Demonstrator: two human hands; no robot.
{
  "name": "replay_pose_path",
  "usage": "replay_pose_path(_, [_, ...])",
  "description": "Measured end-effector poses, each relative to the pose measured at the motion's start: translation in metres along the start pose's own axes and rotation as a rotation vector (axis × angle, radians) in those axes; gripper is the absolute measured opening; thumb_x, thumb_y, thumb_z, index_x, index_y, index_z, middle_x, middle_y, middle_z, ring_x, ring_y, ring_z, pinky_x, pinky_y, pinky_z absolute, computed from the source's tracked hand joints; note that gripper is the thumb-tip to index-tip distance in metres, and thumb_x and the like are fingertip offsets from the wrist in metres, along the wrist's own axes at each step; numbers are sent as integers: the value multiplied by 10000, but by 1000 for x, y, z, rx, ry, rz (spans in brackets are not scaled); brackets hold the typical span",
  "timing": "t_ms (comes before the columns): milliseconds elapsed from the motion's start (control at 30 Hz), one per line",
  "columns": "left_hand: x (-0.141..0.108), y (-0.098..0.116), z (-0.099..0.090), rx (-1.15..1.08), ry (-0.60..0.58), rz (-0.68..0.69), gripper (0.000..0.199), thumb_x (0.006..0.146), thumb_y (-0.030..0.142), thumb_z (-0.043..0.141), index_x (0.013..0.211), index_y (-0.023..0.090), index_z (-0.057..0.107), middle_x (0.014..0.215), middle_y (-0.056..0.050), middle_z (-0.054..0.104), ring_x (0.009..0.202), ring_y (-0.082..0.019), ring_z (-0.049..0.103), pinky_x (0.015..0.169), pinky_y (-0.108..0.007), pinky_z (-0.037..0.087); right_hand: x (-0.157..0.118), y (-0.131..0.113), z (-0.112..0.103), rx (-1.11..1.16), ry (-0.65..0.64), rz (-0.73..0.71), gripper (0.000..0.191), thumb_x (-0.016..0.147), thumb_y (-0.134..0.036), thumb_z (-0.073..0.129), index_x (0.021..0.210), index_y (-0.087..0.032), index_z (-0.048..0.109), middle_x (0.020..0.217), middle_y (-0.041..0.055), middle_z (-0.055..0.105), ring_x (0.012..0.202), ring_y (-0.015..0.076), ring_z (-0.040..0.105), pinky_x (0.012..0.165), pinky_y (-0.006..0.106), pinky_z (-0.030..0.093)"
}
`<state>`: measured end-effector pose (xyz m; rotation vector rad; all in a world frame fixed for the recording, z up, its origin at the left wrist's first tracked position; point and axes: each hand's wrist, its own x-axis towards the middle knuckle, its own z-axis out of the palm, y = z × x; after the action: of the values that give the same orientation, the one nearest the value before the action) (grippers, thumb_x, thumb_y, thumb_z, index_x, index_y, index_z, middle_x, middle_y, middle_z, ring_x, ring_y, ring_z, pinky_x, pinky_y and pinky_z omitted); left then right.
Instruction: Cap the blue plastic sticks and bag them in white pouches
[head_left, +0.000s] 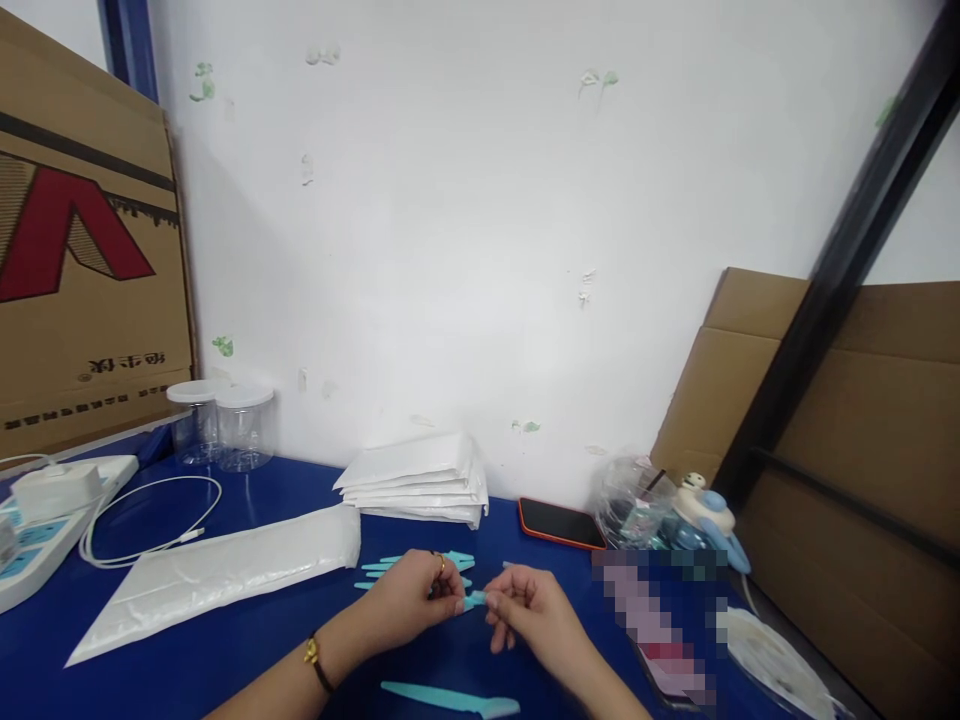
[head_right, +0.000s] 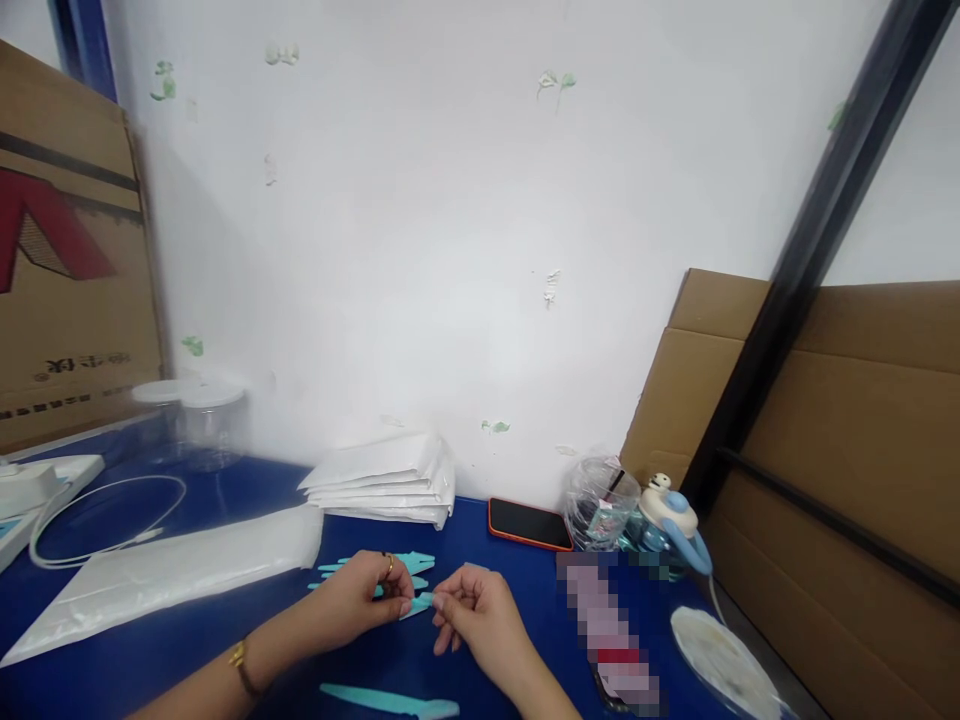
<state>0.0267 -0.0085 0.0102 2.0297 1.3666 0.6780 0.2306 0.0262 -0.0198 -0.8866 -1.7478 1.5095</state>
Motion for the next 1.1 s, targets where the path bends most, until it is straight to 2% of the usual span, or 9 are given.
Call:
replay_pose_path(133, [-3, 2, 7, 59, -112, -31, 152, 755, 293, 558, 811, 192, 657, 674, 21, 624, 607, -107, 541, 548, -177, 372, -8, -14, -29, -320, 69, -60, 278, 779, -421, 603, 833, -150, 640, 616, -9, 587, 495, 111, 550, 472, 211, 378])
replay_pose_path(200, [-5, 3, 7, 147, -129, -25, 154, 729, 289, 588, 839, 211, 662, 737, 14, 638, 643, -118, 559, 568, -187, 381, -15, -22, -50, -548, 113, -121, 186, 791, -330, 579, 769, -165, 662, 642, -1, 594, 568, 120, 539, 519, 216, 386])
replay_pose_path(300, [-8, 2, 1, 318, -64, 5, 221, 687, 299, 646, 902, 247, 653, 900, 1, 640, 793, -161, 580, 658, -219, 403, -24, -29, -76, -749, -8, -72, 83, 707, -156, 597, 726, -177, 675, 693, -7, 616, 607, 111, 533, 541, 195, 377])
replay_pose_path(400, [-8, -2, -9, 501, -44, -23, 202, 682, 302, 656, 880, 259, 653, 927, -2, 643, 849, -198, 579, 709, -261, 405, -29, -24, -86, -865, -105, 20, 175, 590, -63, 622, 710, -180, 674, 698, -23, 613, 608, 98, 530, 533, 171, 353])
replay_pose_path(533, [-4, -10, -13, 628, -85, -31, 106, 704, 252, 604, 795, 249, 658, 835, 1, 667, 785, -197, 596, 674, -265, 407, -27, -14, -76, -905, -144, 77, 185, 583, -50, 600, 710, -171, 658, 708, -22, 602, 606, 91, 515, 518, 159, 336])
replay_pose_path(667, [-1, -13, -9, 689, -93, 63, 153, 686, 150, 523, 725, 229, 648, 737, -2, 674, 709, -186, 604, 635, -253, 400, -24, -14, -57, -856, -173, 12, 144, 587, -62, 605, 682, -165, 637, 794, -8, 605, 628, 90, 512, 534, 158, 349])
replay_pose_path(900, [-7, 3, -7, 585, -103, 131, 199, 632, 90, 486, 660, 216, 637, 668, 0, 662, 624, -165, 585, 570, -233, 368, -24, -14, -35, -810, -137, -48, 253, 654, -42, 533, 827, -201, 627, 650, -28, 615, 590, 123, 539, 556, 194, 353])
replay_pose_path(1000, [-9, 7, -8, 548, -100, 125, 182, 631, 85, 485, 629, 207, 619, 626, 2, 640, 600, -161, 570, 555, -233, 352, -23, -16, -30, -875, -77, -37, 178, 700, -105, 561, 832, -202, 628, 677, -7, 630, 617, 141, 553, 569, 208, 354])
replay_pose_path(1100, [-9, 6, -8, 529, -96, 137, 190, 620, 82, 488, 647, 208, 628, 644, 0, 647, 612, -161, 572, 558, -231, 349, -21, -20, -22, -975, 71, -29, 114, 802, -202, 512, 777, -195, 623, 756, 29, 642, 686, 161, 573, 611, 229, 371])
